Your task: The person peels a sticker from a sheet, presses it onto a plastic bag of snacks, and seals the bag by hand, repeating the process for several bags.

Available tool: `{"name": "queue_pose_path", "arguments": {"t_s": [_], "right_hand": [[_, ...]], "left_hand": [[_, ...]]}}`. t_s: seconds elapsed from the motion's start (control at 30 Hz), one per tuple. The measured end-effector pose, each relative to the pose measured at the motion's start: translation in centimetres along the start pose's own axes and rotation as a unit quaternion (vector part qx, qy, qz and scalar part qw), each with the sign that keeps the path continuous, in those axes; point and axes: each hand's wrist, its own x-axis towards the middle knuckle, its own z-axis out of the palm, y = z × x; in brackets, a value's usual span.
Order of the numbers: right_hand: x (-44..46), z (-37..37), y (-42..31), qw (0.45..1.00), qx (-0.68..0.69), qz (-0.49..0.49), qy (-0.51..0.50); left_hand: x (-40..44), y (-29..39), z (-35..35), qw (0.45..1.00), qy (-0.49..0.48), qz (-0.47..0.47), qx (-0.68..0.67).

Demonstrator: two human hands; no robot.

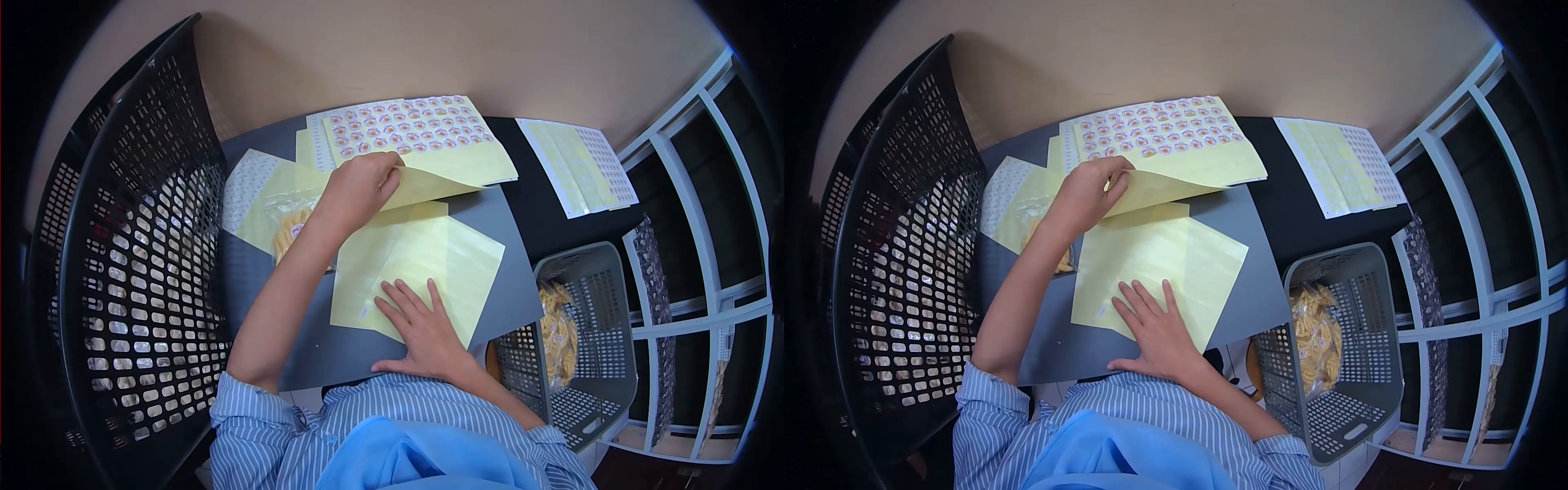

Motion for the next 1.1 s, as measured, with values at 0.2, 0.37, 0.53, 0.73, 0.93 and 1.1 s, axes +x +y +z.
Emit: {"name": "queue_pose_path", "arguments": {"t_s": [0.2,0.37,0.53,0.73,0.93,1.1], "right_hand": [[-1.7,-0.3,0.5,1.000,-0.009,0.026,0.015],[-1.4,-0.1,0.7,0.996,0.024,0.062,0.064],[-0.6,1.1,1.0,0.986,0.086,0.052,0.135],[-0.3,1.2,1.5,0.985,0.105,0.030,0.136],[-0.1,1.4,1.7,0.982,0.124,0.020,0.143],[0.1,1.3,1.3,0.976,0.153,0.050,0.148]], "left_hand": [[-1.0,0.2,1.1,1.000,-0.024,0.017,-0.010],[-2.3,0.3,1.5,0.999,-0.039,0.001,-0.018],[-3.4,0.3,1.7,0.999,-0.035,-0.014,-0.027],[-4.3,0.2,1.8,0.998,-0.035,-0.040,-0.036],[-5.3,0.4,1.8,0.998,-0.029,-0.042,-0.047],[-6.4,-0.1,2.7,0.997,-0.046,-0.016,-0.055]]}}
